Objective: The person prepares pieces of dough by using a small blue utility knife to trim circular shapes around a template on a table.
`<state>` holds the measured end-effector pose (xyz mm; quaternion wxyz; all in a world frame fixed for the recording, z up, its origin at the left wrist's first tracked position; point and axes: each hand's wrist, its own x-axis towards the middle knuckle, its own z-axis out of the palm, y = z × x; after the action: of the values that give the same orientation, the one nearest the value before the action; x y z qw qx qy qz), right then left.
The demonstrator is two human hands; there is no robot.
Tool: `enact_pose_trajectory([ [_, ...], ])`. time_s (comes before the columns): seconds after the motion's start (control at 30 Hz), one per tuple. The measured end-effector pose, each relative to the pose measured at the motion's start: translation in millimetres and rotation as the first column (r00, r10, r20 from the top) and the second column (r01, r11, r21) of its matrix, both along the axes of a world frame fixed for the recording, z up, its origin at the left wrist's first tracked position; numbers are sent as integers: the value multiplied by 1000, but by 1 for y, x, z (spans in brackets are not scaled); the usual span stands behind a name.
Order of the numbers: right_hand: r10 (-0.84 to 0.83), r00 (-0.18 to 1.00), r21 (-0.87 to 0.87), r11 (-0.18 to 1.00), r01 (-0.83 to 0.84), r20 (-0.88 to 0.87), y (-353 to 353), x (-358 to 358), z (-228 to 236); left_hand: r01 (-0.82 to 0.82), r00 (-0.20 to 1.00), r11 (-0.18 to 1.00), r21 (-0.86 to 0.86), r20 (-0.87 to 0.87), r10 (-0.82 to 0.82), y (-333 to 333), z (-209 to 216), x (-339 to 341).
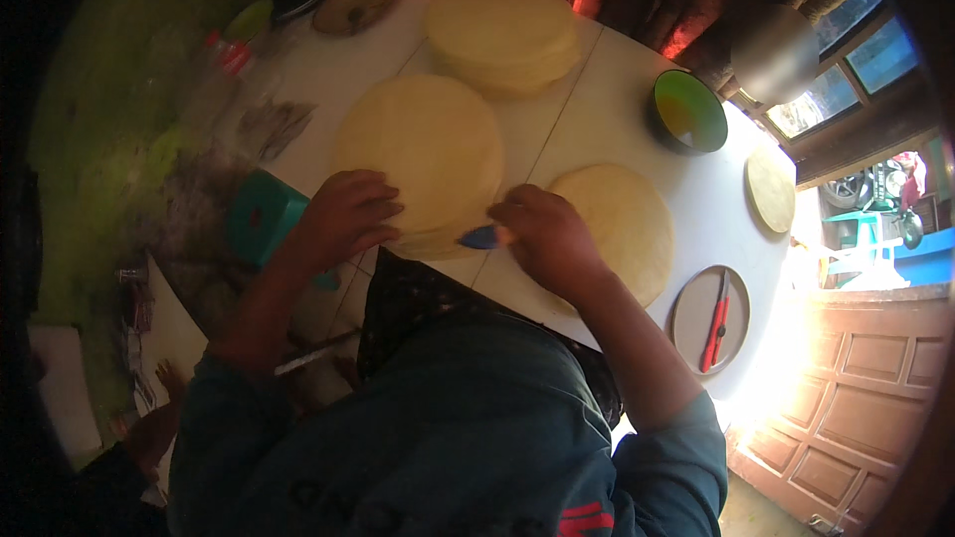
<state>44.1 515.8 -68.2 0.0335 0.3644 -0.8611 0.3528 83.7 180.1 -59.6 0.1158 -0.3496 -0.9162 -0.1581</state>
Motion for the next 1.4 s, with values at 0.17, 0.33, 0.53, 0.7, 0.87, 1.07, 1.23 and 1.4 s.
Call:
enact_pose_trajectory([
  [0.17,165,986,160,973,-164,10,-48,-24,14,32,999,999,20,20,-33,-4,-3,-7],
  [0.33,240,971,236,944,-232,-8,-48,-36,10,50,999,997,57,14,-51,0,-3,-9],
  [0.53,195,980,190,962,-198,36,-54,-33,13,90,988,996,-7,-123,-91,-2,-10,-18],
  [0.7,155,987,246,956,-159,39,-78,-33,19,-29,999,996,-82,-18,27,1,5,-33],
  [0.87,58,998,280,958,-62,23,-91,-50,25,-105,991,993,57,88,100,-9,10,-25],
  [1.07,60,998,334,941,-63,19,-87,-57,43,-152,988,985,75,-11,153,-47,1,-27],
  [1.23,116,993,369,925,-95,-35,-60,-80,33,-339,904,929,150,325,277,-47,42,-43],
  [1.4,-21,992,231,972,50,-127,-73,-133,66,-483,844,844,234,381,377,-65,78,-94],
])
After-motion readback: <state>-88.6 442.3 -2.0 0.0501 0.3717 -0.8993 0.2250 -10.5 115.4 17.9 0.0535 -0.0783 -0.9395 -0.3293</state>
